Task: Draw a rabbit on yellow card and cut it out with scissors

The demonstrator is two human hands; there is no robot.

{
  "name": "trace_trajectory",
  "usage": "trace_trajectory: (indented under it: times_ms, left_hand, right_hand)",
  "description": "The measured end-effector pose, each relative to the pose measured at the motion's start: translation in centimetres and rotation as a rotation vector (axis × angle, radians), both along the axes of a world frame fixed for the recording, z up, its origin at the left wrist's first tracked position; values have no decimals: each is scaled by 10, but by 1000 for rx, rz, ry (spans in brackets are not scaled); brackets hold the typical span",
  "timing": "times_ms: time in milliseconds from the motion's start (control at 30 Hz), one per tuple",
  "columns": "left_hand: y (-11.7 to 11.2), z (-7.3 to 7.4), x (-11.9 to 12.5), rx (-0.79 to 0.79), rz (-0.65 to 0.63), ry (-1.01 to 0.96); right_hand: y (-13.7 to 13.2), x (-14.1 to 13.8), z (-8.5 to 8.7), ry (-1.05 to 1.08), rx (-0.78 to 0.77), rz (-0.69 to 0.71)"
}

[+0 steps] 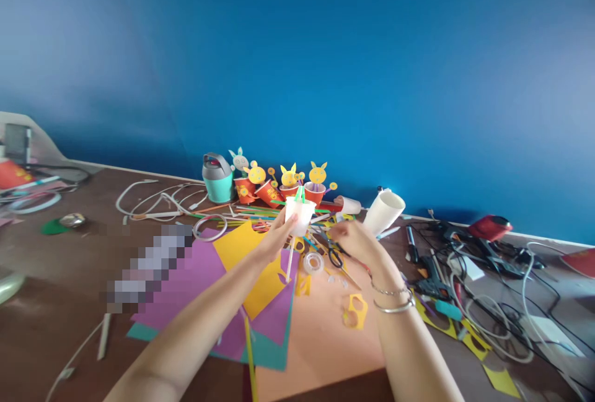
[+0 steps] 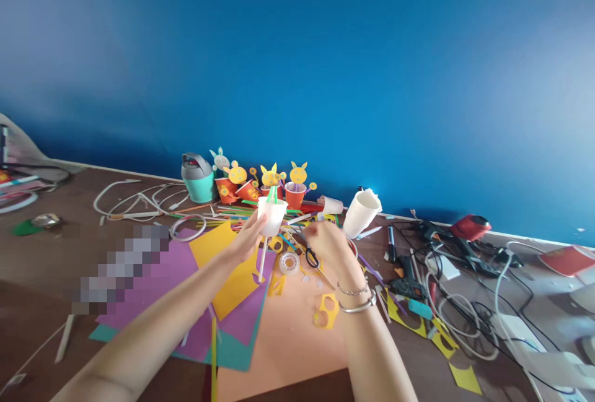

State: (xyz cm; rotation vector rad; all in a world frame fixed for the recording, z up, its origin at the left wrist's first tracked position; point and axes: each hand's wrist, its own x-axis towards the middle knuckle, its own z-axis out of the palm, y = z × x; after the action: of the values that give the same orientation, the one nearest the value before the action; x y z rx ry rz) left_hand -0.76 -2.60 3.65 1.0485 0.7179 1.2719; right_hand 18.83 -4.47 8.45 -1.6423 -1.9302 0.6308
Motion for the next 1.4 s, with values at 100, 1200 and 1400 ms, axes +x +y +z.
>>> trace_trajectory:
  times_ms: [100, 1200, 1400]
  left_hand:
    - [-5, 5, -3, -45, -181, 61]
    - [-14, 7, 6, 234, -182, 381]
    - [-25, 21, 9, 499, 104, 850]
  right_hand:
    - [2, 9, 8, 324, 303, -214]
    - [-12, -14, 19, 402, 368, -16]
    - [-27, -27, 26, 12, 622, 165]
